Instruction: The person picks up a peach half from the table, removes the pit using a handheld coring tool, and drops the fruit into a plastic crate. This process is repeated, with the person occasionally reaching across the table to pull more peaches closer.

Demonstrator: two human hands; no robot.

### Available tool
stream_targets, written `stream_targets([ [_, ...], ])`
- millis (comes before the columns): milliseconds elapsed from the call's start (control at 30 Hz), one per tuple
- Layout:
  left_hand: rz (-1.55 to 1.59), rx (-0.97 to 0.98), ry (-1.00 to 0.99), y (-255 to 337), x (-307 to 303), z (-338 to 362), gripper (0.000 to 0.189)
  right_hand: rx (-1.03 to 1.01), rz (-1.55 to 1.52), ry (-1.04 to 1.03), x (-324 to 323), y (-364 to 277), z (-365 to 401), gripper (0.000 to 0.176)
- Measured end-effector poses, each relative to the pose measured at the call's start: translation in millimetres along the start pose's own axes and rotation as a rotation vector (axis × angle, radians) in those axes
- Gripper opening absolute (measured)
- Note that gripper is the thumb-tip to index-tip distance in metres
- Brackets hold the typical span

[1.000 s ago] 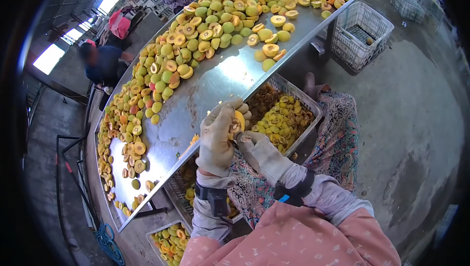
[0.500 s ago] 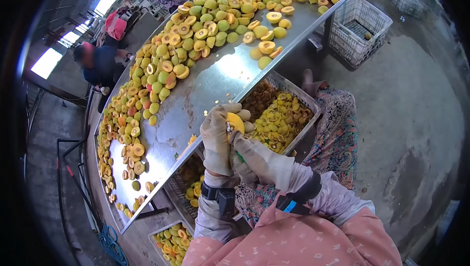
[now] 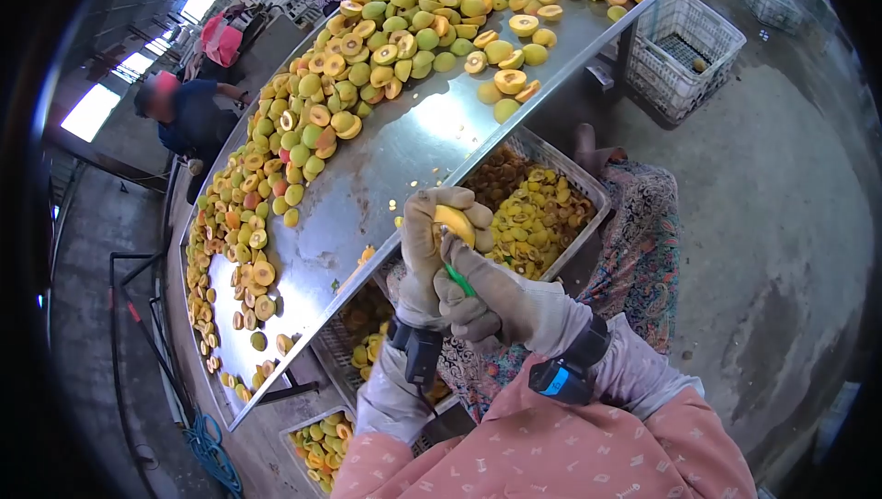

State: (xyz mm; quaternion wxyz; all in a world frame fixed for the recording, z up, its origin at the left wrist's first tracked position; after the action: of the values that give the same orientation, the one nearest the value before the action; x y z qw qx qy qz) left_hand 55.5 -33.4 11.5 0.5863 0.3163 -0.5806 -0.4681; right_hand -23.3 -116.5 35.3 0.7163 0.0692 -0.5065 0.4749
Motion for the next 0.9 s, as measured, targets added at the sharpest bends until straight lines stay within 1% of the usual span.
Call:
stream_targets([
  [33,0.231,-0.098,0.036,-10,-1,1,0.052,-0.001,-0.001,0.0,-2,0,-3,0.048],
  [67,0.232,-0.102,0.033,-16,-1,-2,0.052,0.03,-0.013,0.01,-7,2,-8,0.048],
  [133,0.389,-0.218,0.154,-24,-1,-5,0.051,0.063,-0.026,0.025,-14,4,-15,0.048],
  [167,0.391,-0.218,0.159,-21,1,-1,0.051,0.108,-0.026,0.063,-16,6,-18,0.049],
  [233,0.285,-0.202,0.358,-12,-5,9,0.051,0.16,-0.024,0.088,-21,10,-31,0.051],
  [267,0.281,-0.199,0.367,-16,-14,10,0.051,0.219,-0.037,0.008,-23,17,-38,0.053],
  [300,0.256,-0.158,0.427,-23,-33,10,0.052,0.28,-0.051,-0.071,-24,23,-42,0.054],
  [333,0.23,-0.117,0.488,-28,-51,7,0.052,0.289,-0.053,-0.079,-23,23,-41,0.054],
  [367,0.279,-0.015,0.666,-27,-75,4,0.049,0.212,-0.008,-0.042,-23,20,-39,0.055],
  [400,0.386,-0.013,0.604,-37,-116,6,0.05,0.14,0.036,-0.006,-26,19,-38,0.055],
  [433,0.267,-0.013,0.772,-30,-143,12,0.048,0.15,0.013,0.016,-35,18,-43,0.061],
  [467,0.018,0.092,0.861,-29,-184,14,0.046,0.147,0.007,0.019,-44,15,-47,0.061],
  [500,-0.467,0.201,0.952,-15,-211,26,0.044,0.116,0.02,0.052,-56,12,-50,0.061],
  [533,-1.317,-0.042,0.996,12,-215,31,0.045,0.078,0.029,0.081,-61,8,-55,0.06],
  [567,-1.348,0.118,1.143,9,-223,31,0.046,0.0,0.075,0.057,-60,3,-56,0.06],
  [600,-1.366,0.283,1.289,1,-228,25,0.049,-0.011,0.074,0.054,-59,-1,-61,0.06],
  [633,-0.916,0.369,1.01,-4,-195,7,0.052,0.082,0.031,-0.001,-56,3,-65,0.058],
  [667,-0.473,0.422,0.722,-5,-145,-8,0.058,0.182,-0.01,-0.056,-53,8,-67,0.057],
  [700,-0.588,0.451,0.526,-3,-104,-20,0.062,0.213,-0.005,-0.052,-59,10,-80,0.052],
  [733,-0.697,0.48,0.324,-6,-73,-35,0.066,0.212,0.0,-0.055,-63,6,-90,0.052],
  [800,-0.545,0.203,0.229,-41,-65,-74,0.067,0.284,-0.095,-0.027,-79,3,-107,0.047],
  [833,-0.544,0.203,0.228,-39,-59,-92,0.067,-0.329,0.55,0.188,-114,6,-130,0.051],
  [867,-0.855,0.361,0.227,-26,-50,-107,0.067,-0.326,0.543,0.189,-123,4,-135,0.051],
  [900,-1.17,0.52,0.214,-16,-44,-126,0.066,-0.158,0.582,0.469,-141,4,-142,0.052],
])
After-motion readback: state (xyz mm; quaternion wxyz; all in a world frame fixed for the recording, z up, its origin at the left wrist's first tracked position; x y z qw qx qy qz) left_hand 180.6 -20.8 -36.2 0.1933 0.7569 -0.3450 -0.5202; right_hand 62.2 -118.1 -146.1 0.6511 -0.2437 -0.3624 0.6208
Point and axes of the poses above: each hand's wrist, its own z-axis away from the middle knuckle, its own x-axis out of the palm, y = z × x, the point moved 4 cm from there along -z, towards the middle knuckle, and after that the axes turned 11 degrees about y, right-handed, at the moved point
